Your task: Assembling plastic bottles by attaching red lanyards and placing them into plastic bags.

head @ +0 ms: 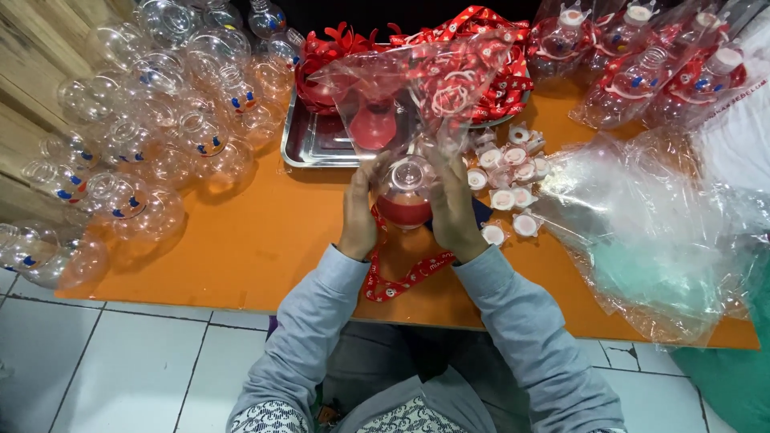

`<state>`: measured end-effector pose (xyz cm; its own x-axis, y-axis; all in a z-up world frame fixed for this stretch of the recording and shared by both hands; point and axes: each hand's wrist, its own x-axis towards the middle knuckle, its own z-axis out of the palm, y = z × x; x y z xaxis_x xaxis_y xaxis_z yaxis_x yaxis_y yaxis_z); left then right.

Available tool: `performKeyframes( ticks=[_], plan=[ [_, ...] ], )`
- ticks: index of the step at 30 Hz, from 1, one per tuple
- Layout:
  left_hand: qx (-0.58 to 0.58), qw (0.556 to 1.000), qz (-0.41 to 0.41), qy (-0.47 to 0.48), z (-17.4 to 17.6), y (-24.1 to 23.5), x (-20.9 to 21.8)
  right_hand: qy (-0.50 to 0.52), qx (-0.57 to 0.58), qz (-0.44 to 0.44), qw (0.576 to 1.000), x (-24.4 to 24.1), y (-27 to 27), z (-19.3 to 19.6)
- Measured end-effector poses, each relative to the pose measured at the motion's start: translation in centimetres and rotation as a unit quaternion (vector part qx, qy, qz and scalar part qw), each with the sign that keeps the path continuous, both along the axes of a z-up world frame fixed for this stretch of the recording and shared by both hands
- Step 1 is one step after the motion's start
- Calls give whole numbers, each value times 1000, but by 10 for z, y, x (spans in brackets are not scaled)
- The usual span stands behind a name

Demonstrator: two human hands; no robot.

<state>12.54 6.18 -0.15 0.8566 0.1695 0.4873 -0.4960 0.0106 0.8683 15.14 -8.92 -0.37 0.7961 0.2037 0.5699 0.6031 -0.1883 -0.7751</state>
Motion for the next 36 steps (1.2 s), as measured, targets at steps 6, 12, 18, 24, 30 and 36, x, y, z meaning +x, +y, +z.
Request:
performKeyframes(
  ticks=[6, 12, 18, 24, 30, 36],
  plan=[
    [38, 996, 81, -24, -37, -13, 6, -77, -13, -27, 997, 3, 6, -2],
    [3, 995, 93, -46, -40, -23, 9, -140, -55, -69, 986, 9, 5, 0],
    [-28, 996, 80, -28, -60, -15, 21, -197, -127, -91, 968, 18, -2, 3],
    [3, 994, 42, -99, -59, -7, 25, -200, -91, -69, 973, 26, -2, -14],
    [27, 994, 35, -100, -66, -1, 33, -255, -32, -88, 962, 36, -3, -36],
    [50, 994, 26, -90, -73, -3, 32, -237, -20, -55, 970, 27, -2, -22]
  ],
)
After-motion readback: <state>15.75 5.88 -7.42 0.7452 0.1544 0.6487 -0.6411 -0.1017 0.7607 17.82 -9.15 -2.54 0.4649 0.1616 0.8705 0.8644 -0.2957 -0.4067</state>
